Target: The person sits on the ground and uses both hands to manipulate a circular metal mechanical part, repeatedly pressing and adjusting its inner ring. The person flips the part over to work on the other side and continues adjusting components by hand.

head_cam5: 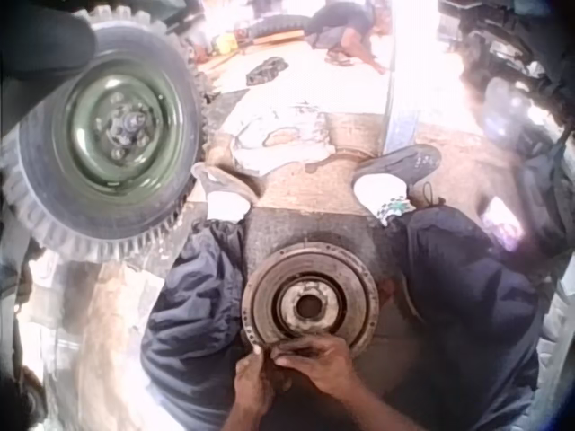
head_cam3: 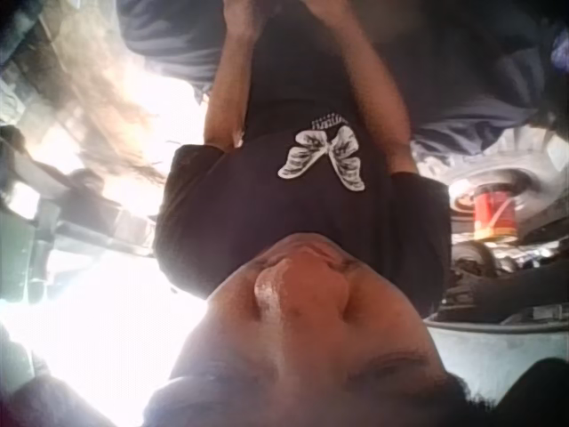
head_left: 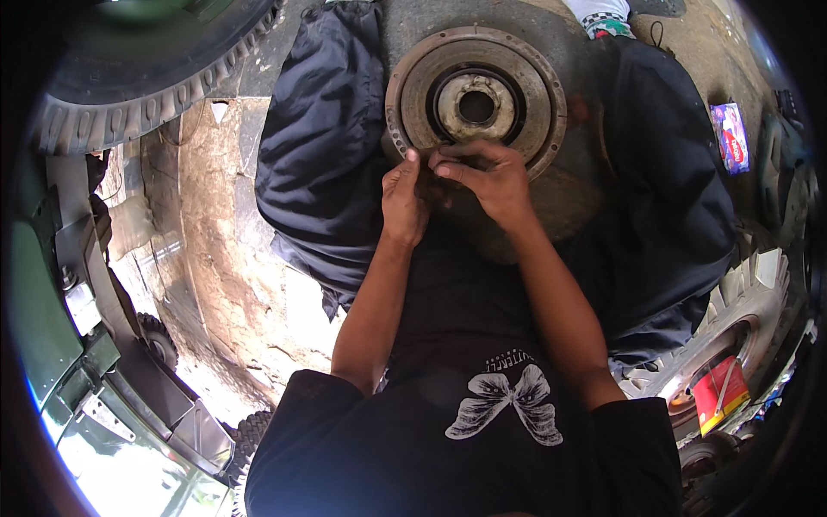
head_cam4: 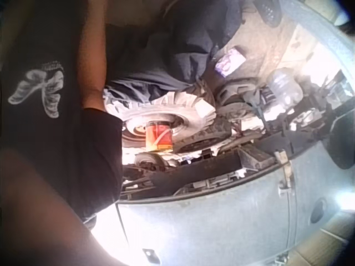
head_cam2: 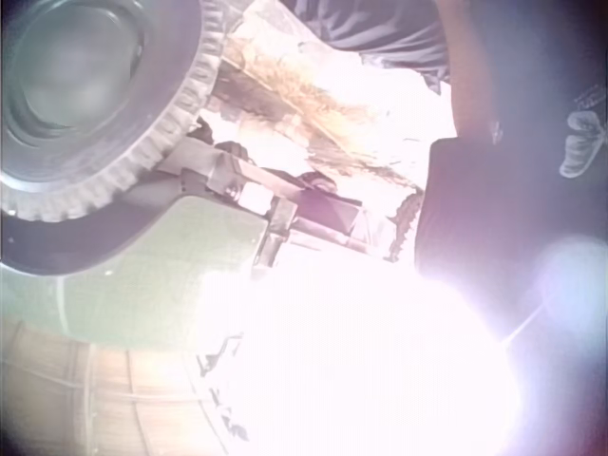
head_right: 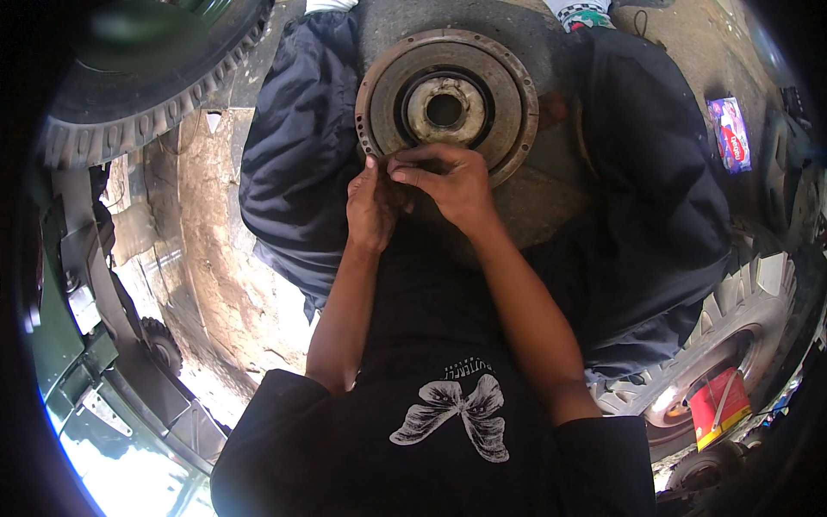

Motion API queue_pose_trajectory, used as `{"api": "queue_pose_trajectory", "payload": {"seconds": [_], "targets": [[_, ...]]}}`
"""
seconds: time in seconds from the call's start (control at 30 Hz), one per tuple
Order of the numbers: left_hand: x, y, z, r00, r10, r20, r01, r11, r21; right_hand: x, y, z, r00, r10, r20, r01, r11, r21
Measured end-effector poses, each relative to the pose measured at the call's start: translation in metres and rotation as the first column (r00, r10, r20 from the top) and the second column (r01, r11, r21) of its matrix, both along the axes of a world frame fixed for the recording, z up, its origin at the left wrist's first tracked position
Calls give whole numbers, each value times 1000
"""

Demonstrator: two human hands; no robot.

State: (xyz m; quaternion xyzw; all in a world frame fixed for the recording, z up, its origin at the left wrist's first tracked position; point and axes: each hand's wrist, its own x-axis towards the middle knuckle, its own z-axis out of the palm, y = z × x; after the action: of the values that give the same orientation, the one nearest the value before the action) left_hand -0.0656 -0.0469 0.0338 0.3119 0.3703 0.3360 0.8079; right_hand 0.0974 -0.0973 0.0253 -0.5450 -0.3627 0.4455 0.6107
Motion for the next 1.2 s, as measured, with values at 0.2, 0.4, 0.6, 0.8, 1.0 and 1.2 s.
{"api": "queue_pose_trajectory", "payload": {"seconds": [0.2,0.4,0.6,0.8,1.0,1.2], "targets": [[5,-6,-1,999,-19,-26,22,996,88,-4,-1,8,962,-36,-271,10,995,-98],[6,-5,-7,989,2,-150,49,941,336,-7,-3,14,990,11,-142,-31,990,-138],[19,-7,7,752,312,-580,300,621,724,-5,-4,8,977,-84,-195,60,991,-122],[4,27,-3,576,546,-608,349,509,787,14,1,12,967,-217,-133,190,963,-191],[10,116,-33,574,214,-790,210,895,394,51,-9,-6,741,-664,104,672,730,-123],[34,115,-56,728,317,-608,-93,924,370,58,-6,-26,490,-822,289,868,490,-80]]}}
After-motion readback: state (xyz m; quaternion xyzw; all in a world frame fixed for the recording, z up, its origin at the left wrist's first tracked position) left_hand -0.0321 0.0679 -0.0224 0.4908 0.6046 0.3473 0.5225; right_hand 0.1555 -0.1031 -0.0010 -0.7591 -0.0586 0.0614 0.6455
